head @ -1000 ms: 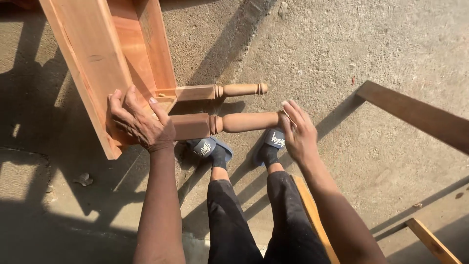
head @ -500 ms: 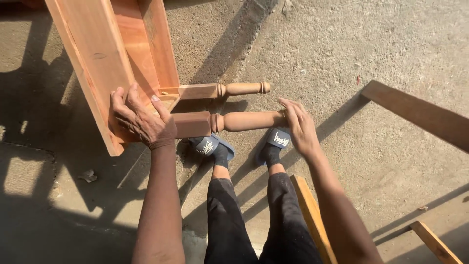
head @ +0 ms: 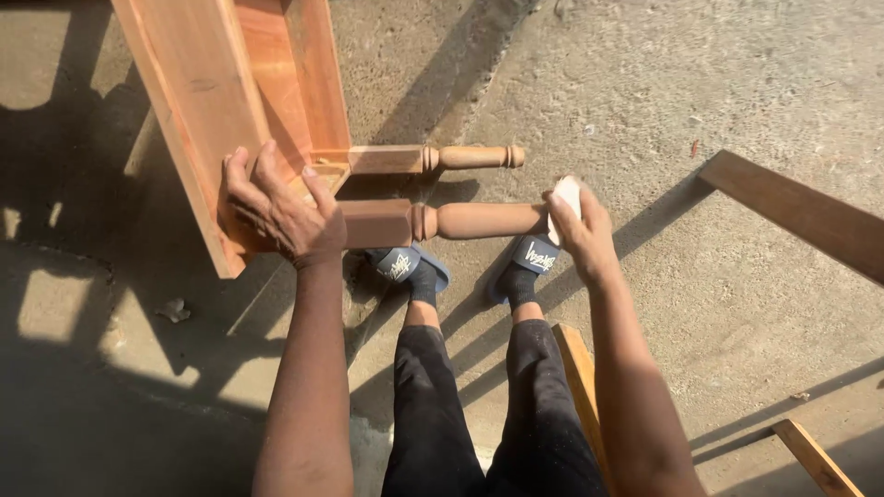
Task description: Sanding the wooden seat and legs of a chair using sandpaper and a cloth to wipe away dust.
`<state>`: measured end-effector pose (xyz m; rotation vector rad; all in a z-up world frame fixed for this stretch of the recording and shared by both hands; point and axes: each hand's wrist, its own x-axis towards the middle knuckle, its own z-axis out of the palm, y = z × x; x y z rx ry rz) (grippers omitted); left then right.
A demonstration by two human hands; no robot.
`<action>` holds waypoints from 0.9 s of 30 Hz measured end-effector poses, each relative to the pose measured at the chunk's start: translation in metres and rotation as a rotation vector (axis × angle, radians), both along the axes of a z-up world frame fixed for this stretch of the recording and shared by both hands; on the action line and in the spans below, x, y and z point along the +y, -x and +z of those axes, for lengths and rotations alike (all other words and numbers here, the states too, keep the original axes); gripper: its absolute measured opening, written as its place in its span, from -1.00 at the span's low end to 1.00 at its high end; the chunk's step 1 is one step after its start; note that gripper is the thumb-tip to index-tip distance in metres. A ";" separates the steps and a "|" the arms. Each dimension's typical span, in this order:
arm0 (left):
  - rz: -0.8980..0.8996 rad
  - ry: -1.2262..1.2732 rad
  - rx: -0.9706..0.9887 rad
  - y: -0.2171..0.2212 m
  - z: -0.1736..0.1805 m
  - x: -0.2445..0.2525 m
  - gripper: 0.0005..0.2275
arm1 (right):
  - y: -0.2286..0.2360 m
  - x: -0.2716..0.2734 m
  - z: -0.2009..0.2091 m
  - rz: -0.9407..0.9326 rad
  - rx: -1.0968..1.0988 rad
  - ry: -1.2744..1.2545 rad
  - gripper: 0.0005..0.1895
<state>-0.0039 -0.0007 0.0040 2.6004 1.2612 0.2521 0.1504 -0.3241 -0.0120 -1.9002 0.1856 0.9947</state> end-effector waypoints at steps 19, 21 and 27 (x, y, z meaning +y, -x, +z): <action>0.002 0.025 -0.041 -0.001 0.001 -0.003 -0.67 | 0.021 -0.010 -0.024 0.188 -0.628 0.120 -0.57; 0.005 0.012 -0.033 0.000 -0.001 -0.004 -0.65 | 0.000 0.000 -0.011 0.194 -0.260 0.212 -0.61; 0.016 0.052 0.016 0.001 0.001 0.001 -0.61 | 0.029 -0.010 -0.028 0.249 -0.606 0.260 -0.68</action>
